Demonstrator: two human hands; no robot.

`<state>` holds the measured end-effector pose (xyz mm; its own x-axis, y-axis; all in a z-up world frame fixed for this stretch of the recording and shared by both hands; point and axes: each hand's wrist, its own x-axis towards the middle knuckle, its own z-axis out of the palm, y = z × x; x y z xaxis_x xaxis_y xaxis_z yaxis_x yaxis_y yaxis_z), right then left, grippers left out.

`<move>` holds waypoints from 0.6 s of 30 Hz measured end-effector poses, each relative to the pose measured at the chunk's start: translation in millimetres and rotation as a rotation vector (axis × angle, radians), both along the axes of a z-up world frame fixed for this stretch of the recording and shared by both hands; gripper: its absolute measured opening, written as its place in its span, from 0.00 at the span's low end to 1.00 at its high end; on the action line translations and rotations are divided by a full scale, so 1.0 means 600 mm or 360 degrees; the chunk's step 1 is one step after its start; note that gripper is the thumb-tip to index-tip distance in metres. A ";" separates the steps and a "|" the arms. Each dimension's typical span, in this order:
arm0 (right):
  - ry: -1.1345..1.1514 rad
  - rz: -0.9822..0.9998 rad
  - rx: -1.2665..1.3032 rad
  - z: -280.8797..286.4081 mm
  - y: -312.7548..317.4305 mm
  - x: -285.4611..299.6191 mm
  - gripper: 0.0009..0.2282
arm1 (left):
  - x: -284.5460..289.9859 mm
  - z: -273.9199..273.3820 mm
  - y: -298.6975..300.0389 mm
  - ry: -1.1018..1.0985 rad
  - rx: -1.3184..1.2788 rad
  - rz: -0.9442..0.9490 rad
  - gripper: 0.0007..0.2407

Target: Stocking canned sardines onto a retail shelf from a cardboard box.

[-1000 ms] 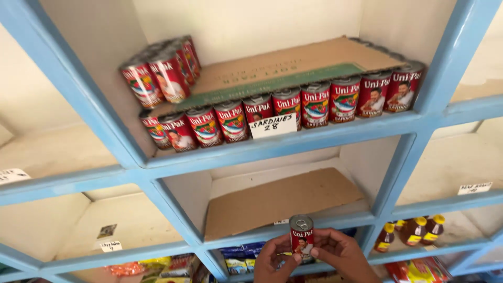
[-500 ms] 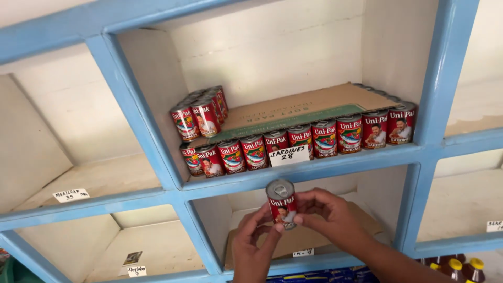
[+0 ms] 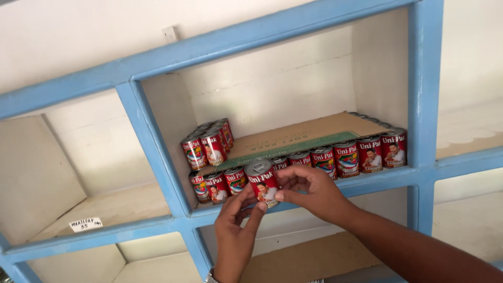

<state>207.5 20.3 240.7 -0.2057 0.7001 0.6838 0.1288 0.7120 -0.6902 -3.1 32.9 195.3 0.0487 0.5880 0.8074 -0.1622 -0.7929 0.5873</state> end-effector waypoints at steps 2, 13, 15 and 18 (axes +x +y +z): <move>-0.0053 -0.0008 0.0063 0.032 0.004 -0.005 0.17 | -0.002 0.018 0.016 -0.0066 0.0013 -0.0046 0.19; -0.0269 -0.0188 0.0153 0.139 0.180 -0.029 0.15 | -0.029 0.144 0.139 0.0268 0.0174 0.0553 0.19; -0.0279 -0.0196 0.0116 0.139 0.215 -0.029 0.15 | -0.030 0.153 0.151 0.0323 0.0149 0.0616 0.19; -0.0297 -0.0236 0.0030 0.145 0.250 -0.035 0.15 | -0.030 0.162 0.170 0.0477 0.0122 0.0758 0.19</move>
<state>186.4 170.4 327.5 -0.2256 0.7195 0.6568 0.3574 0.6883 -0.6313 -21.4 134.7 292.5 0.0261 0.5414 0.8404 0.3889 -0.7799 0.4904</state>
